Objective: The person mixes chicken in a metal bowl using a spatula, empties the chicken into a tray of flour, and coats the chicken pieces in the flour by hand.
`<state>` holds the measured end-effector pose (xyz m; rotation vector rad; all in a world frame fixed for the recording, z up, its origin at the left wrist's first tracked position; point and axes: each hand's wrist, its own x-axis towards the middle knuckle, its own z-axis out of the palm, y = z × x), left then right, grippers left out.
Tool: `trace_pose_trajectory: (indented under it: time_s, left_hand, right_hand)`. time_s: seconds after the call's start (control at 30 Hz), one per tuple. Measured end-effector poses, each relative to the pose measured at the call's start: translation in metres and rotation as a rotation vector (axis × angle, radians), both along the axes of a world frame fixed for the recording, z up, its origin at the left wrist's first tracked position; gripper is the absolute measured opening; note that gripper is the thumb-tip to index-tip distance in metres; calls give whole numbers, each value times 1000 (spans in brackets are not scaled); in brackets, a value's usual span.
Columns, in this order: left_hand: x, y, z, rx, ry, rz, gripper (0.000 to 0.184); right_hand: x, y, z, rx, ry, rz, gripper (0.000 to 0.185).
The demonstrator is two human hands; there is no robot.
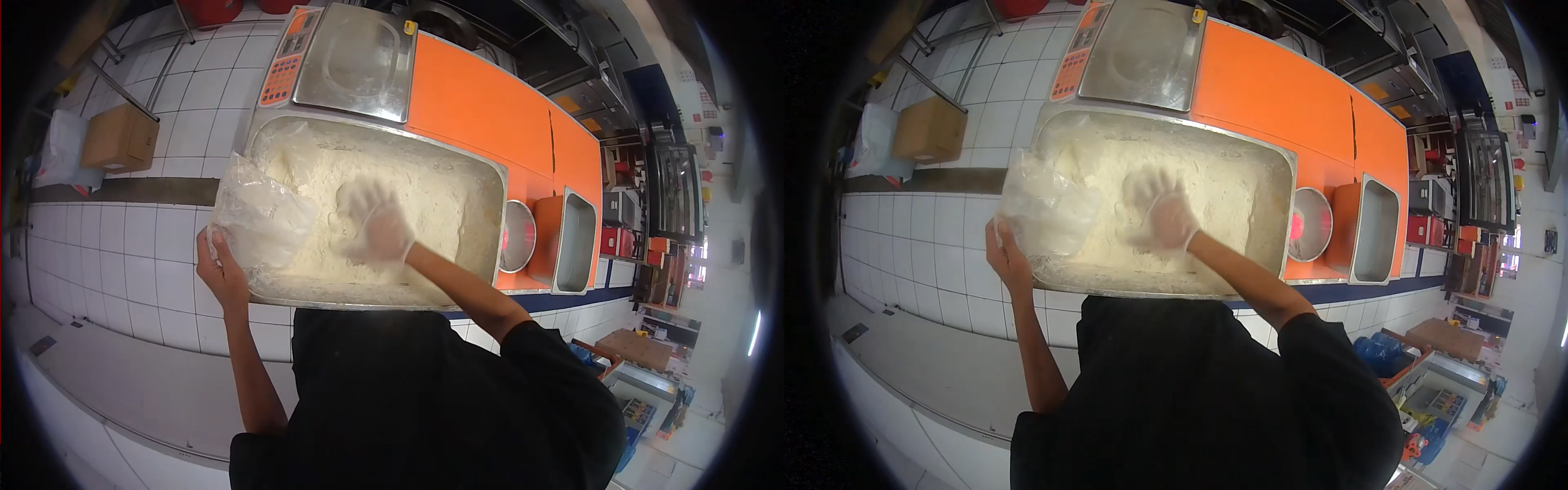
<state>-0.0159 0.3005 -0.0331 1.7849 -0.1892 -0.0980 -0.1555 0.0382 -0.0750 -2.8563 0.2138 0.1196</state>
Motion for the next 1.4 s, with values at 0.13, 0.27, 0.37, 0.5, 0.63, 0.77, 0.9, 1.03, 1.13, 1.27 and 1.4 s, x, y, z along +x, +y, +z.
trace_pose_trajectory:
  time_s: [0.13,0.27,0.37,0.5,0.63,0.77,0.9,1.03,1.13,1.27,1.4]
  left_hand:
    - [0,-2,-1,20,-88,13,32]
    - [2,0,-5,23,-95,14,31]
    - [3,0,-8,32,-114,21,32]
    - [-1,-3,0,1,-49,-4,32]
    - [2,-1,-4,-14,-86,35,31]
    - [-2,2,-7,36,-95,37,30]
    - [-1,0,-5,17,-98,46,30]
    - [-2,-2,-2,1,-59,29,31]
    - [0,0,-2,-3,-48,26,31]
    - [1,-1,-2,31,-83,29,32]
    - [-1,-2,-1,10,-69,42,32]
  right_hand:
    - [-20,27,-32,-179,3,308,84]
    - [-12,-16,-18,-260,183,123,78]
    - [24,-32,-13,-71,12,91,81]
    - [61,-3,-35,-184,-102,55,80]
    - [48,19,-26,-278,54,147,76]
    - [-21,8,-36,-176,-53,428,72]
    - [-37,-39,-6,48,-166,296,89]
    - [-19,-30,-23,11,-175,4,102]
    - [-35,-13,-51,-37,-42,77,95]
    - [-42,2,-59,276,22,259,75]
    - [-43,-14,-13,520,79,-67,55]
